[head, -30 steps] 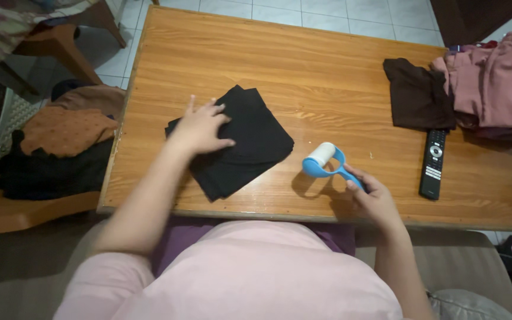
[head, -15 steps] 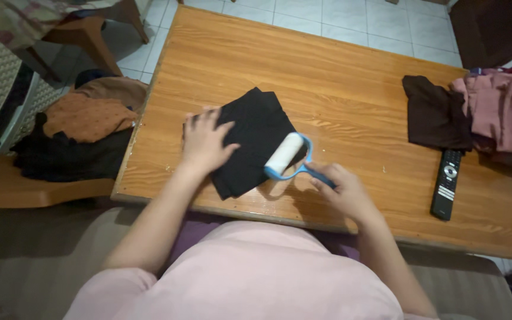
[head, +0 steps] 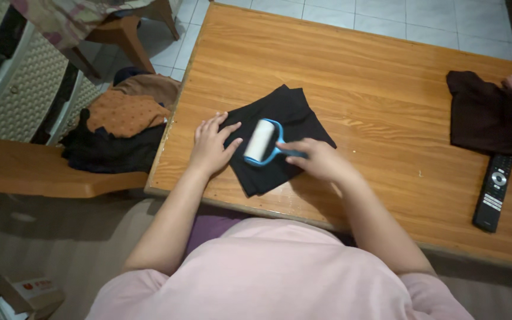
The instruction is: The person uses a lint roller to remove lint from a black long-sleeved shirt laid on a wooden table. They roll the tool over the shirt's body and sleeves, then fold the shirt and place it aside. Finally, they pick up a brown garment to continue cleaning.
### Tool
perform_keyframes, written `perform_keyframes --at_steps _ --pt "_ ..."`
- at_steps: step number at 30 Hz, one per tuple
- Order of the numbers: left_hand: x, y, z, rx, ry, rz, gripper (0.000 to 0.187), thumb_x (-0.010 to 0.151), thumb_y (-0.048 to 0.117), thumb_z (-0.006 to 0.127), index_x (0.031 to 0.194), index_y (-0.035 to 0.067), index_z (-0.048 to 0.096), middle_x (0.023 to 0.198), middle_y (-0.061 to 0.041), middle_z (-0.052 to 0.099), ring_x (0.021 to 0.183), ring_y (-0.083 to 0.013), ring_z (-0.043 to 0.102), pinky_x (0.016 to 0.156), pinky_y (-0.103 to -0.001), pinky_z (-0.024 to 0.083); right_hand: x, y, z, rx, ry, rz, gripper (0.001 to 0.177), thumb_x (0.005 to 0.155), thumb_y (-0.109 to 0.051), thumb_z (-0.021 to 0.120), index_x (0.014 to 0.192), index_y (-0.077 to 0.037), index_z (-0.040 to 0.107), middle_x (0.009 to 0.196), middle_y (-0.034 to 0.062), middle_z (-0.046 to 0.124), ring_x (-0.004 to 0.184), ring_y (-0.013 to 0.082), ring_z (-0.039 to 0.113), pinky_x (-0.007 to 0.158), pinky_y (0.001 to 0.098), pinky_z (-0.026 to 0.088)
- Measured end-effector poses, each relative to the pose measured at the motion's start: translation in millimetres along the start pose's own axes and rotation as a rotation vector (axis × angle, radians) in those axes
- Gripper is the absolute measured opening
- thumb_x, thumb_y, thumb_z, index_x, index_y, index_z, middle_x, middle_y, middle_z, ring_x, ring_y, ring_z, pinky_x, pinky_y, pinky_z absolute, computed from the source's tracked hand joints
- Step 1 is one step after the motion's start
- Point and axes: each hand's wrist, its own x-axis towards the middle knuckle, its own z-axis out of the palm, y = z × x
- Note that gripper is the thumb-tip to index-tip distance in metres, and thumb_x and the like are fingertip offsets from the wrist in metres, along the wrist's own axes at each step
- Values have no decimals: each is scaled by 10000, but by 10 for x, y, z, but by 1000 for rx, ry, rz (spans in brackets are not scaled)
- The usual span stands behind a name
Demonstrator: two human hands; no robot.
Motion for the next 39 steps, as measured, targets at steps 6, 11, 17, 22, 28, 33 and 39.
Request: perform_keyframes --at_steps 6,11,17,22,28,33,39 --pt "-8 148 -93 61 28 45 562 874 513 742 1320 175 695 1566 -193 436 1491 -384 324 1214 -588 179 -817 506 -253 62 86 138 408 912 -237 720 1317 -287 705 1129 88 736 1045 241 698 926 386 536" --pt "15 555 53 87 -69 64 847 838 657 699 1453 96 548 1623 -208 356 1549 -362 240 1249 -567 134 -1196 686 -286 190 311 271 439 919 -232 687 1358 -219 681 1116 103 750 985 269 707 886 382 555" --pt "-2 766 152 219 -220 32 1121 734 813 634 1533 59 411 1632 -217 281 1544 -355 154 1223 -582 46 -694 438 -83 -56 273 251 419 938 -319 686 1356 -301 672 1157 155 712 1072 329 674 918 415 533" --pt "32 769 157 261 -228 17 1135 757 842 594 1537 40 395 1648 -194 271 1550 -334 151 1226 -569 38 136 175 -70 -36 297 86 417 965 -320 663 1380 -279 650 1233 178 691 1165 367 644 979 433 513" --pt "20 721 165 275 -260 -31 1118 773 835 584 1548 53 389 1658 -184 262 1557 -319 153 1238 -545 45 226 265 -55 85 276 67 449 951 -284 701 1395 -281 639 1285 176 679 1192 341 643 987 415 507" --pt "-10 746 168 226 -191 -1 1020 799 774 614 1511 60 465 1609 -199 350 1522 -329 245 1222 -557 101 -590 736 -116 84 303 219 439 904 -241 741 1340 -266 692 1207 151 721 1105 288 687 941 380 519" --pt "482 610 6 321 -367 -161 431 944 437 689 1272 158 718 1323 -112 671 1238 -337 599 1022 -541 477 -1442 1340 -124 102 583 319 392 968 -212 699 1360 -187 692 1177 171 714 1093 307 676 953 383 508"
